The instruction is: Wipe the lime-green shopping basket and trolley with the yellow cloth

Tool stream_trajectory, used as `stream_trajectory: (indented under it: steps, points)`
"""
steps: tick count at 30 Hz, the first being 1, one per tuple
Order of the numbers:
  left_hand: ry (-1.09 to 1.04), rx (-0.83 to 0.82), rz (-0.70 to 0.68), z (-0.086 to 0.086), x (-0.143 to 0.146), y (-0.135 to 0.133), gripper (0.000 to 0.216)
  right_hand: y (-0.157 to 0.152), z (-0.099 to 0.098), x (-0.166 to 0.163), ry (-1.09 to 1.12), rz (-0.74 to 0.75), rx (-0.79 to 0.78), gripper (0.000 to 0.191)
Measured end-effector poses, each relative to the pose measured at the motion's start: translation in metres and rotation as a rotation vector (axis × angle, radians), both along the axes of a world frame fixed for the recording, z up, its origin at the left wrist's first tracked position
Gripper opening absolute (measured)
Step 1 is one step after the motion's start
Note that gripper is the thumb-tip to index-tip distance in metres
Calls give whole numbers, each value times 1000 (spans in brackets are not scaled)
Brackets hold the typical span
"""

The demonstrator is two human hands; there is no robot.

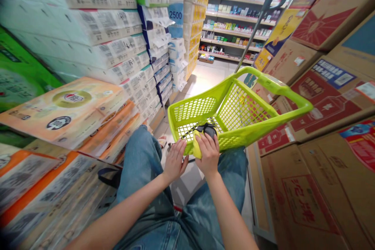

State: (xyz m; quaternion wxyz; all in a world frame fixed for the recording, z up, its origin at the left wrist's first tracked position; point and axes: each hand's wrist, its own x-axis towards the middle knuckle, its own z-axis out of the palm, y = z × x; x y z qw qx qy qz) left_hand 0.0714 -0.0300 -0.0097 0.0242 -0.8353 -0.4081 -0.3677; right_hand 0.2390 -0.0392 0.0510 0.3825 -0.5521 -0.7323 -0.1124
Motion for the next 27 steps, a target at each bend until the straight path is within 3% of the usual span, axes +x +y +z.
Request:
stream_trajectory:
  steps: [4,7,10,13,18,27]
  points:
    - [24,17,-10,0,-3,2,63,-2,4,-2,-81,91,-38,52]
    - [35,53,-12,-2,-5,6,62,1,12,38,-161,98,-50,54]
    - [23,73,-31,-1,-9,13,60,5,20,84,-161,-10,-41,55]
    - [-22,66,-108,4,-15,20,57,9,23,108,-135,-13,-73,56]
    - [-139,80,-219,13,-22,28,57,13,16,103,8,30,-47,55]
    - [-159,20,-205,16,-29,47,50,30,16,88,79,19,-21,54]
